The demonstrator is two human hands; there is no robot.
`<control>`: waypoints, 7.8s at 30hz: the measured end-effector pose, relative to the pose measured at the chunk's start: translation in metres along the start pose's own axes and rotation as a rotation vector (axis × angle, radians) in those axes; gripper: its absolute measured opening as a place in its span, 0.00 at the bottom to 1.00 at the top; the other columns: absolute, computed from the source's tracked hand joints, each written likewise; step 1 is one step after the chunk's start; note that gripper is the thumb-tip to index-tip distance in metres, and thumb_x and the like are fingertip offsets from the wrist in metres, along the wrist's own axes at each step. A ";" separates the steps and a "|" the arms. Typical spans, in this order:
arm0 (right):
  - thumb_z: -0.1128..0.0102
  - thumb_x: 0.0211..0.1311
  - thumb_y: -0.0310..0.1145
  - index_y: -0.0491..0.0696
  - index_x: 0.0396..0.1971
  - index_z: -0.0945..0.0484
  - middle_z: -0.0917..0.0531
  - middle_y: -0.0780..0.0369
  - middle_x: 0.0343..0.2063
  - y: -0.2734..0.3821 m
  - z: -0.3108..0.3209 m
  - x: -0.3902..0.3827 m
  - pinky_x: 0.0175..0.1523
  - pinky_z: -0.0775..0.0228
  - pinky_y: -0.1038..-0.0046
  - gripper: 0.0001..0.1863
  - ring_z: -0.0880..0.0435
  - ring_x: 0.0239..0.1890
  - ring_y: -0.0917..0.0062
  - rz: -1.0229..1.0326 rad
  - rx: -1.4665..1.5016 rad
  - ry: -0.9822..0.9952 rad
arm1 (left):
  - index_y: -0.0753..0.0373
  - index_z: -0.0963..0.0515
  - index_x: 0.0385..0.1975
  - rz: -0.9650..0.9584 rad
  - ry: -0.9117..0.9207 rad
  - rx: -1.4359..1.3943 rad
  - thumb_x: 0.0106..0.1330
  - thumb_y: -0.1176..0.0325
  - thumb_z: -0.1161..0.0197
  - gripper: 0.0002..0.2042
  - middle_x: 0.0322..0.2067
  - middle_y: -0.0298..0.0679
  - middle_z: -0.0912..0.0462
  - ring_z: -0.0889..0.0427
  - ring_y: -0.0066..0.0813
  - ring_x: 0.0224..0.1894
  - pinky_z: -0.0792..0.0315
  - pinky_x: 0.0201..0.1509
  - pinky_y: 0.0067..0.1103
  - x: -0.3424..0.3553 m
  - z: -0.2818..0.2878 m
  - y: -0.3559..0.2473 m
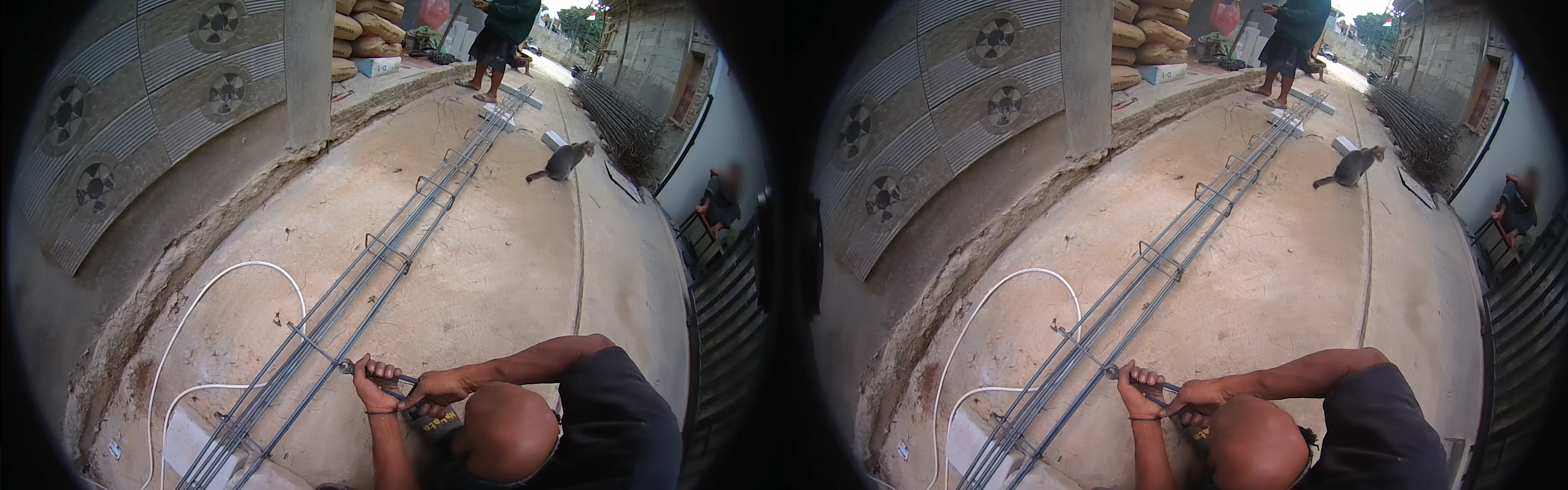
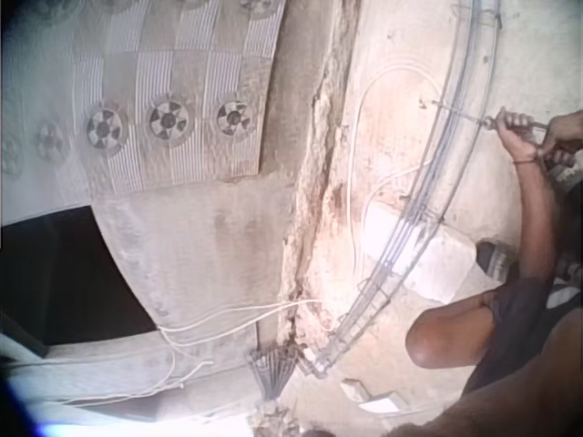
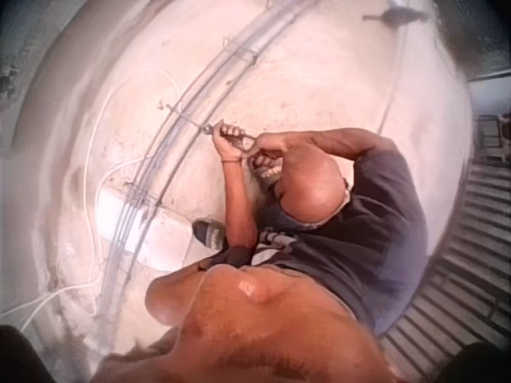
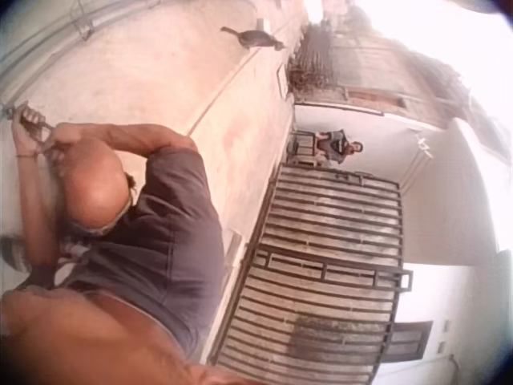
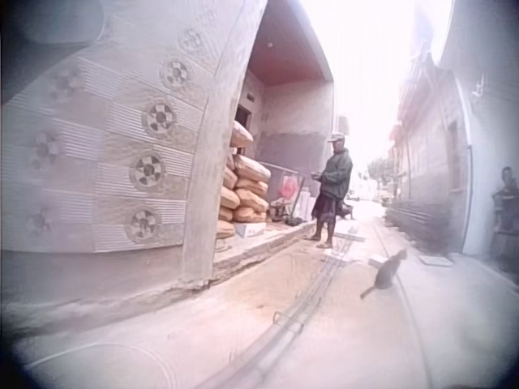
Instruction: The person secures rebar segments together by hand and with pliers, wrapping wire around the intersections and twisting it tight.
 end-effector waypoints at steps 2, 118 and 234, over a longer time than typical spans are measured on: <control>0.37 0.58 0.50 0.52 0.19 0.28 0.32 0.72 0.13 0.008 0.009 -0.003 0.20 0.43 0.79 0.19 0.35 0.15 0.85 0.032 -0.081 -0.095 | 0.55 0.32 0.19 -0.015 0.053 0.020 0.59 0.60 0.41 0.11 0.16 0.31 0.33 0.30 0.27 0.19 0.28 0.29 0.28 0.010 0.011 0.000; 0.53 0.72 0.43 0.44 0.37 0.23 0.27 0.70 0.22 0.215 -0.317 -0.107 0.38 0.30 0.81 0.17 0.29 0.25 0.89 1.112 -0.828 -1.012 | 0.68 0.18 0.33 -1.091 -0.151 1.396 0.57 0.63 0.32 0.13 0.35 0.51 0.18 0.19 0.48 0.41 0.25 0.45 0.34 -0.250 0.059 -0.324; 0.44 0.41 0.20 0.40 0.44 0.30 0.22 0.58 0.24 0.188 -0.284 0.166 0.21 0.33 0.76 0.24 0.21 0.21 0.77 0.445 -0.938 -0.209 | 0.74 0.30 0.46 -0.453 -0.174 2.330 0.48 0.66 0.29 0.27 0.27 0.52 0.18 0.17 0.45 0.30 0.25 0.35 0.32 -0.176 0.118 -0.309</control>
Point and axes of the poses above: each hand's wrist, its own x-axis towards the middle knuckle, its own z-axis out of the back of the hand, y = z × x, the point moved 9 cm from there along x, towards the middle knuckle
